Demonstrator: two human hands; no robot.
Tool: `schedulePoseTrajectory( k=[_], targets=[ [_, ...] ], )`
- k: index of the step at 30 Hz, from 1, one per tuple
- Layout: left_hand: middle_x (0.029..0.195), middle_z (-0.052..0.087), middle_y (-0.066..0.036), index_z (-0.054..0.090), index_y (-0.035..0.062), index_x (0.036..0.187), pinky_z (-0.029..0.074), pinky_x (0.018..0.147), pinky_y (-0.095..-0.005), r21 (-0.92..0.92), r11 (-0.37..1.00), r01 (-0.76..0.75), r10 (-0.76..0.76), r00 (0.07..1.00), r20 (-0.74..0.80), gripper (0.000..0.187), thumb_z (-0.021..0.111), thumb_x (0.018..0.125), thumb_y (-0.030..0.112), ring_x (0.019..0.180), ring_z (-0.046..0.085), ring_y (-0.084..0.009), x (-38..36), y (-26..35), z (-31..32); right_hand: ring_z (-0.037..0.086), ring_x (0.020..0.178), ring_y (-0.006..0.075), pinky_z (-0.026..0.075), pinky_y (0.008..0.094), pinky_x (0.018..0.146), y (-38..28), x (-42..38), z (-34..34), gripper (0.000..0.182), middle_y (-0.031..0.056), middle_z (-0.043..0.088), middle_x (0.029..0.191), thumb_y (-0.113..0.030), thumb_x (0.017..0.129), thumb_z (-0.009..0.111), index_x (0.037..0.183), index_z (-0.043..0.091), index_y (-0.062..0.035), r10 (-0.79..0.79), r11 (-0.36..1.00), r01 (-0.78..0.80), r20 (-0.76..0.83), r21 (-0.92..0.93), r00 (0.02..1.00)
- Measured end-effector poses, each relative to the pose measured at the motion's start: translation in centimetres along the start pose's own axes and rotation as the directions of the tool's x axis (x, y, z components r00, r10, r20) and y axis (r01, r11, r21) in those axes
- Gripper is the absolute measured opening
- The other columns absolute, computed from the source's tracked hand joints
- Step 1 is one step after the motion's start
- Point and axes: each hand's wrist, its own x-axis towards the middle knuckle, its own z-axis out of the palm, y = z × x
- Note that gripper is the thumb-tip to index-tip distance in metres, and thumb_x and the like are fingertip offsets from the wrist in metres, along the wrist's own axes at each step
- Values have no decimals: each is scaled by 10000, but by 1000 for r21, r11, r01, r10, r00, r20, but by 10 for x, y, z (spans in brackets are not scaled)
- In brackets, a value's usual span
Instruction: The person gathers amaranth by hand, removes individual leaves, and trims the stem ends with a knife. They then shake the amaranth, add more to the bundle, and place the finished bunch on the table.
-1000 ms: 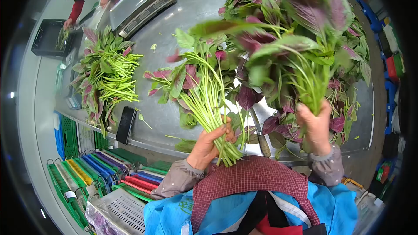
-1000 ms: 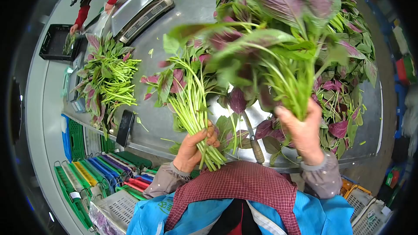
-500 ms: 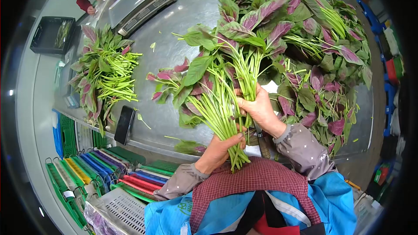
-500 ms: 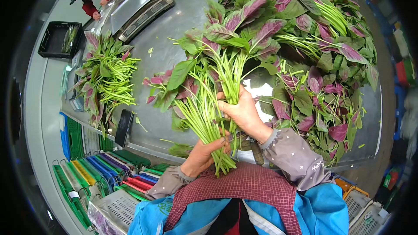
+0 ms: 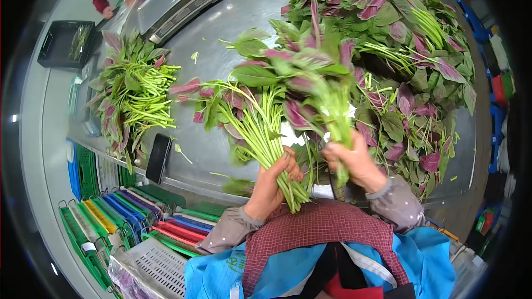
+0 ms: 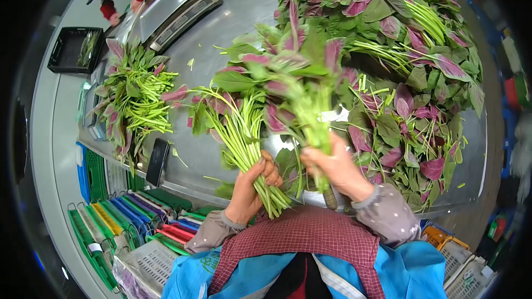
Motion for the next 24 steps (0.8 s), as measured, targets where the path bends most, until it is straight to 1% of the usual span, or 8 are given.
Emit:
schedulePoseTrajectory(
  k=[3, 5, 9, 15, 17, 19, 21, 24],
  targets=[
    [673, 377, -10, 443, 48, 968, 377, 593, -288, 53, 999, -6, 6, 1000, -3, 150, 485, 884, 165, 577, 394, -112, 0, -1, 0, 483, 548, 87, 425, 214, 481, -32, -9, -22, 293, 54, 523, 751, -109, 758, 640, 985, 478, -16, -80, 992, 81, 21, -92, 997],
    [675, 386, -14, 442, 45, 968, 388, 602, -297, 127, 992, 8, -5, 1000, -30, 150, 484, 884, 163, 577, 415, -117, 0, -7, 3, 526, 611, 107, 457, 240, 579, -24, 5, -23, 340, 32, 535, 730, -91, 726, 664, 1010, 498, -4, -585, 615, 454, 14, -645, 811],
    [702, 468, -31, 465, 27, 942, 406, 548, -257, 235, 972, -22, 34, 998, -46, 162, 552, 848, 125, 588, 476, -124, 1, -20, 5, 500, 714, 65, 420, 205, 617, -21, 4, 13, 400, 8, 558, 858, -50, 675, 702, 1012, 488, -23, -363, 832, 341, 36, -438, 931],
    [718, 489, -39, 469, 8, 928, 405, 535, -260, 357, 932, -65, 102, 991, -85, 141, 561, 835, 62, 591, 485, -127, -2, -30, 7, 560, 695, 123, 462, 260, 646, 7, 34, 33, 392, 9, 572, 786, -89, 695, 692, 1026, 494, -18, -513, 544, 454, 148, -706, 845],
    [665, 443, -17, 465, 47, 933, 384, 539, -263, 375, 926, -50, 79, 995, -62, 127, 526, 871, 140, 570, 440, -103, -3, -30, 6, 550, 619, 111, 455, 246, 554, 14, 48, 29, 348, 6, 565, 761, -89, 721, 667, 1014, 492, -24, -517, 715, 491, 96, -497, 850],
    [643, 407, -4, 454, 63, 909, 357, 534, -256, 197, 980, 23, -16, 999, -41, 112, 497, 885, 163, 545, 402, -92, -4, -27, -1, 441, 525, 25, 344, 183, 396, -13, 40, 29, 281, -3, 535, 758, -57, 745, 624, 992, 489, -51, -185, 972, 183, -4, -150, 983],
    [621, 371, 9, 443, 78, 885, 330, 528, -248, 17, 994, 105, -105, 995, 4, 112, 467, 900, 187, 519, 363, -81, -6, -22, -5, 454, 553, 49, 380, 197, 457, -27, 44, 17, 281, 0, 536, 766, -44, 744, 613, 1001, 501, -42, -332, 924, 301, -101, -234, 938],
    [588, 284, 37, 394, 117, 827, 285, 529, -236, -159, 979, 130, -105, 982, 160, 147, 423, 914, 231, 483, 292, -70, -8, -16, -8, 552, 627, 179, 436, 297, 589, -25, 56, -6, 214, 76, 556, 715, 6, 708, 570, 913, 508, -6, -764, 513, 531, -76, -674, 641]
  ],
)
